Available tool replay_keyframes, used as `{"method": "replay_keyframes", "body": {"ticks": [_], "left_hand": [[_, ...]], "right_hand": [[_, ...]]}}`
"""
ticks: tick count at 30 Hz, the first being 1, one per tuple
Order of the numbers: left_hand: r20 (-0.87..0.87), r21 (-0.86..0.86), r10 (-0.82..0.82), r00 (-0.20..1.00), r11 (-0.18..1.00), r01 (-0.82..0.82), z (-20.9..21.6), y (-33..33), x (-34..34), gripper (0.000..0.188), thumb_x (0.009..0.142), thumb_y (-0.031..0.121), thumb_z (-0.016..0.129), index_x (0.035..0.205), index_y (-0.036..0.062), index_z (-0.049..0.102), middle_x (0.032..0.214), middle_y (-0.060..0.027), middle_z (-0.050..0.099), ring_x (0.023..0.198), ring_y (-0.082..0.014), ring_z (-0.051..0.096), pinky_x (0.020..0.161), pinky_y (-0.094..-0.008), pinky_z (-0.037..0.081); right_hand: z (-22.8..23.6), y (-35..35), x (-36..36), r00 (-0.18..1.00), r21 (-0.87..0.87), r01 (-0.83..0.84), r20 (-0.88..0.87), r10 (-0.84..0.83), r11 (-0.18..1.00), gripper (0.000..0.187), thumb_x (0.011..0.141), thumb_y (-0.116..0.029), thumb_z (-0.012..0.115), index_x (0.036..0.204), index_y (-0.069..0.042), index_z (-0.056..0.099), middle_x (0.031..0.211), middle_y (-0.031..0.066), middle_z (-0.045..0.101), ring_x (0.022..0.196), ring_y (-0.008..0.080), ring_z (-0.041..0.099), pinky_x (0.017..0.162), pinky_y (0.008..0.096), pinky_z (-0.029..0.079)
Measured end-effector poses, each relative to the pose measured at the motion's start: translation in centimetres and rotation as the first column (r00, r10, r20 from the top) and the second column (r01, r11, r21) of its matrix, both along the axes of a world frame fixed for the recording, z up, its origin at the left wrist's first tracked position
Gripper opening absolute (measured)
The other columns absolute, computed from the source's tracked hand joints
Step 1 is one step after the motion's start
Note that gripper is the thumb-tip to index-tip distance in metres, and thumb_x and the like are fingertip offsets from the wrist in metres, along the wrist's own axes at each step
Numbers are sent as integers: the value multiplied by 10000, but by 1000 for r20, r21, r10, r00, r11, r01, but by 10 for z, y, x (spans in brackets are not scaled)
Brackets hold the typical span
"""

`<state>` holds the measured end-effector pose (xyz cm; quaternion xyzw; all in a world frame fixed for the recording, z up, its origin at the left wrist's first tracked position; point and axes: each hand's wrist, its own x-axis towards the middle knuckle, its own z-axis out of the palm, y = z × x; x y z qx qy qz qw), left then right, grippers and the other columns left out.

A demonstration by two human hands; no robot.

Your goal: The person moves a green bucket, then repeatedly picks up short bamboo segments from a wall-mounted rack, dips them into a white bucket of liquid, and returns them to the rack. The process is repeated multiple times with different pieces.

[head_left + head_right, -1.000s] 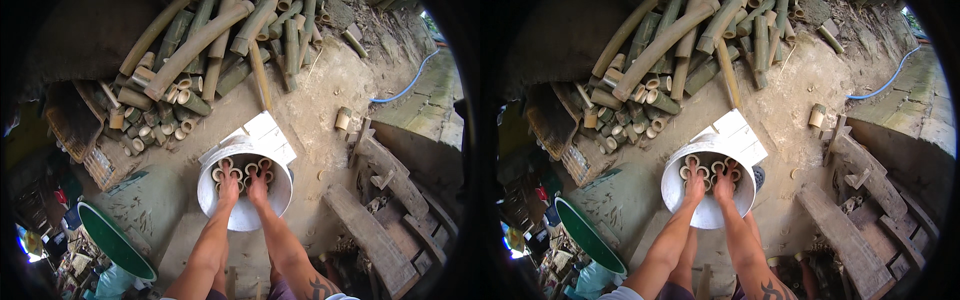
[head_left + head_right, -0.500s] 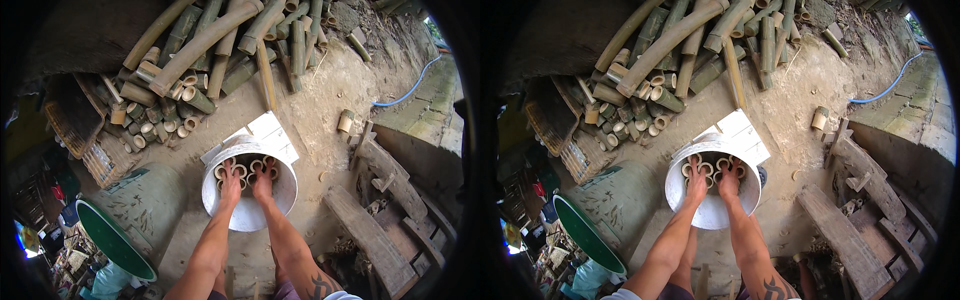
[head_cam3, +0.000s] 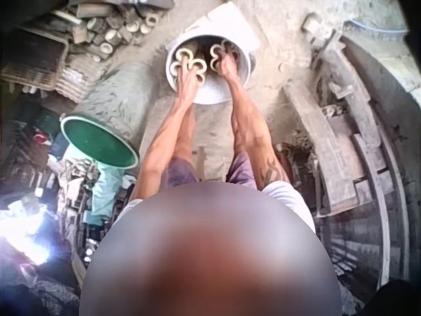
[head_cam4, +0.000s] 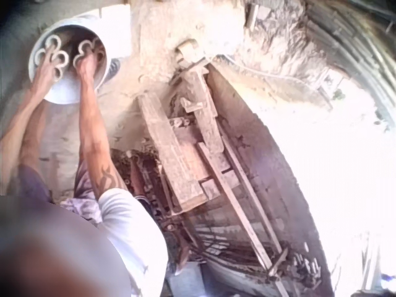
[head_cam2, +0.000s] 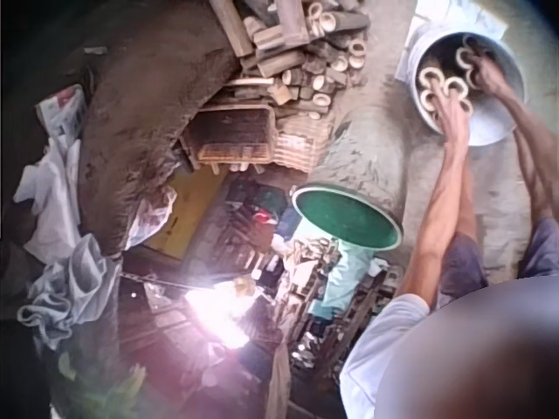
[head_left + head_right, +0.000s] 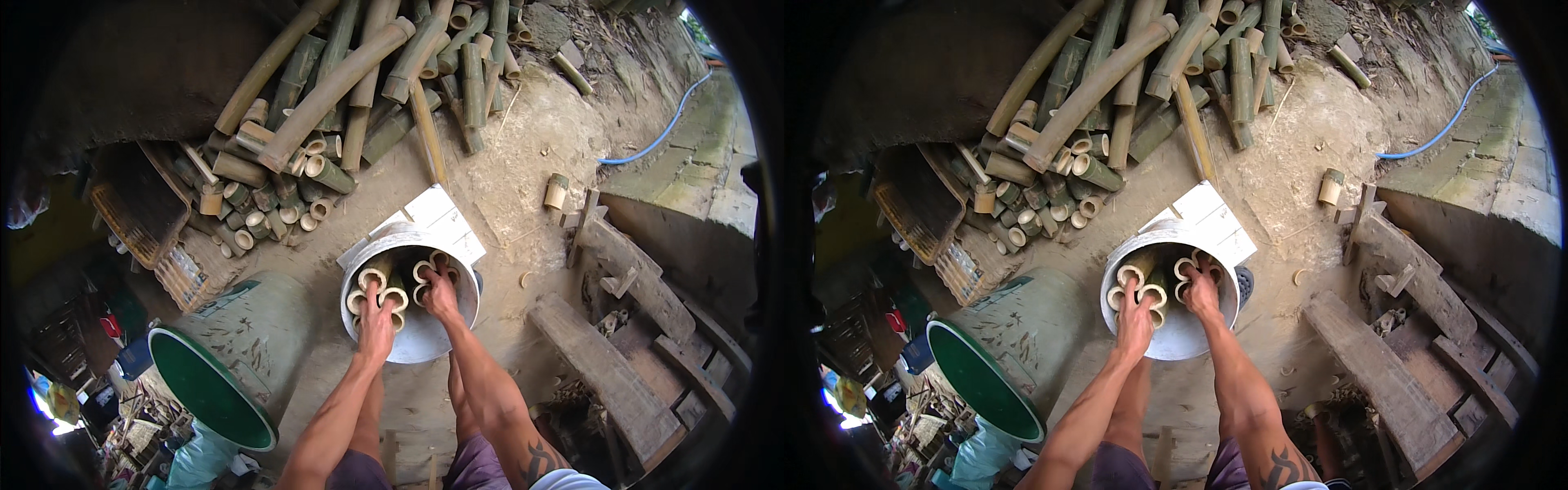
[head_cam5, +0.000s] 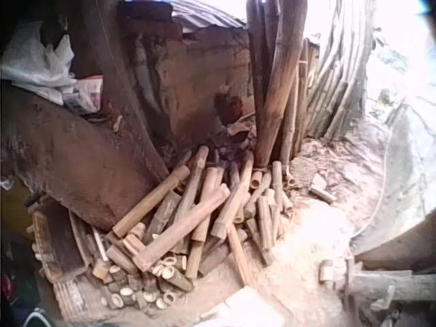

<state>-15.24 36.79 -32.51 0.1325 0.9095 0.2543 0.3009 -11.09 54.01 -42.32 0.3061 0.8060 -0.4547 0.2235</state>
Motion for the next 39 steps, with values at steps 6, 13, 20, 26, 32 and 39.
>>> {"method": "replay_keyframes", "body": {"ticks": [6, 13, 20, 26, 32, 39], "left_hand": [[-15, 38, -20, 1000, 999, 21, 35, -6, 0, 326, 832, -101, 588, 1130, 7, 662, 1530, -278, 323, 1241, -507, 506, 1020, -539, 479], [38, 81, 100, 994, 991, -102, 43, 3, 1, 358, 804, -122, 582, 1117, 8, 697, 1506, -347, 369, 1345, -526, 444, 1108, -499, 424], [-69, 19, 119, 990, 993, -118, 41, 17, 20, 381, 807, -132, 589, 1143, 15, 690, 1483, -301, 372, 1234, -519, 494, 1040, -547, 444], [-47, -39, 175, 984, 984, -176, -5, 25, 10, 356, 802, -131, 593, 1126, -12, 682, 1494, -280, 366, 1190, -502, 511, 1014, -553, 454], [-26, -165, 152, 988, 974, -154, -43, 36, -2, 365, 796, -116, 617, 1130, 21, 672, 1532, -229, 353, 1187, -482, 513, 988, -546, 494], [89, -150, 71, 993, 987, -57, -91, 25, -4, 435, 787, -119, 627, 1192, 38, 668, 1543, -226, 300, 1210, -495, 513, 1004, -537, 505]], "right_hand": [[16, 3, 10, 996, -31, 29, -78, -32, 999, 445, 734, 40, 514, 1134, -25, 699, 1549, 274, 396, 1354, 494, 463, 1107, 469, 432], [30, -1, 14, 995, -19, 58, -82, -59, 998, 435, 760, 28, 523, 1155, -25, 697, 1540, 319, 386, 1328, 511, 486, 1094, 467, 445], [8, 2, 14, 997, -28, -19, -78, 16, 999, 470, 724, 35, 575, 1164, -73, 702, 1551, 270, 385, 1332, 526, 452, 1110, 502, 416], [-53, 14, -25, 959, -109, -211, 167, 227, 971, 505, 763, 22, 540, 1229, -95, 697, 1379, 190, 590, 1238, 412, 551, 1073, 451, 447], [-60, 5, -36, 961, -42, -190, 199, 194, 981, 568, 770, 14, 572, 1318, -103, 661, 1427, 224, 531, 1248, 452, 538, 1020, 479, 489], [-33, -1, -5, 960, 4, -240, 149, 237, 971, 693, 745, 67, 596, 1405, -138, 563, 1576, 291, 278, 1314, 527, 459, 1087, 503, 453]]}}
